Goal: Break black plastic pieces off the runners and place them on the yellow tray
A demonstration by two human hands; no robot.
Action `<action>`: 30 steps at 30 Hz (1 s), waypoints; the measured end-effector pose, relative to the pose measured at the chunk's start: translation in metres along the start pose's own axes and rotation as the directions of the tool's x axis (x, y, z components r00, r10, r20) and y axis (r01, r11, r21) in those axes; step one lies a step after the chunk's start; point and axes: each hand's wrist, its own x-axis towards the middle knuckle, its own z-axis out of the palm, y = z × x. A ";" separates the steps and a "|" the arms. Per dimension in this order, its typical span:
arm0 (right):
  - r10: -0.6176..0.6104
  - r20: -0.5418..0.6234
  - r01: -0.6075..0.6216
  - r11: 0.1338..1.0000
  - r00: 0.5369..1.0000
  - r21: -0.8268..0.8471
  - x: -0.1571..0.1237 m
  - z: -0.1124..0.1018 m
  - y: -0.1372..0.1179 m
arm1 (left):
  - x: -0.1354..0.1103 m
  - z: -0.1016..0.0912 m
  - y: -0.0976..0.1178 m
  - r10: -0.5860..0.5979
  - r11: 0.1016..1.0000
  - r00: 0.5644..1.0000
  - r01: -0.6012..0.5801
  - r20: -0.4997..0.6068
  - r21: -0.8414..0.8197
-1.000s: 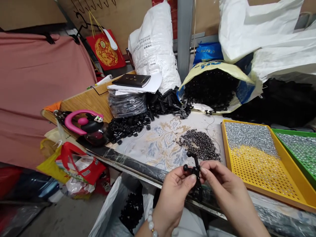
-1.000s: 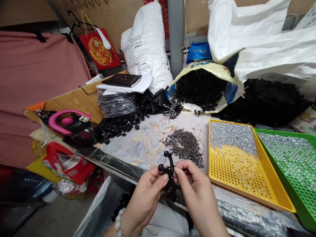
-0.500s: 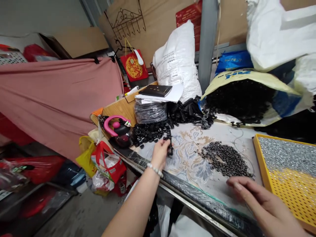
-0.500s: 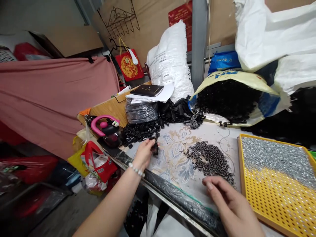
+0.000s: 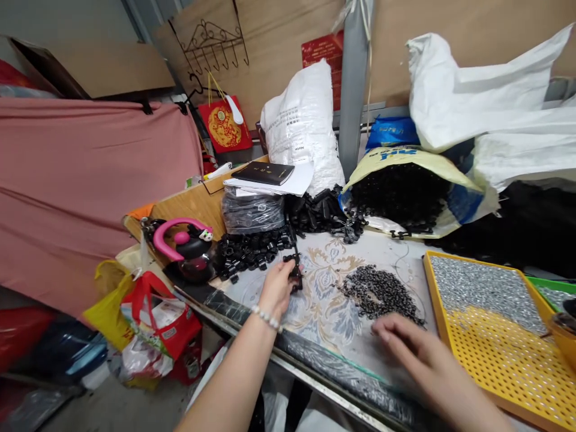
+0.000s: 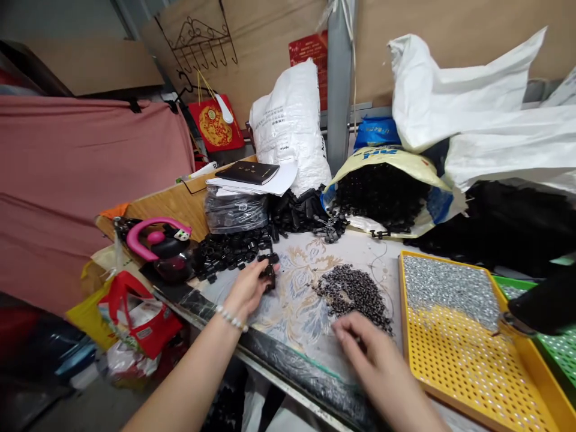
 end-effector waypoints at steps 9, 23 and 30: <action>0.132 -0.091 -0.159 0.884 0.987 -0.440 0.143 -0.024 0.030 | -0.083 -0.005 -0.042 -0.129 0.935 0.988 0.149 0.081 -0.321; -0.048 0.155 0.134 0.782 0.987 -0.609 0.198 0.021 -0.024 | -0.070 -0.012 -0.047 -0.108 0.911 0.990 0.133 0.086 -0.391; 0.430 -0.248 -0.460 0.507 0.868 -0.729 0.110 -0.147 0.086 | -0.072 -0.007 -0.046 -0.124 0.929 0.990 0.140 0.067 -0.344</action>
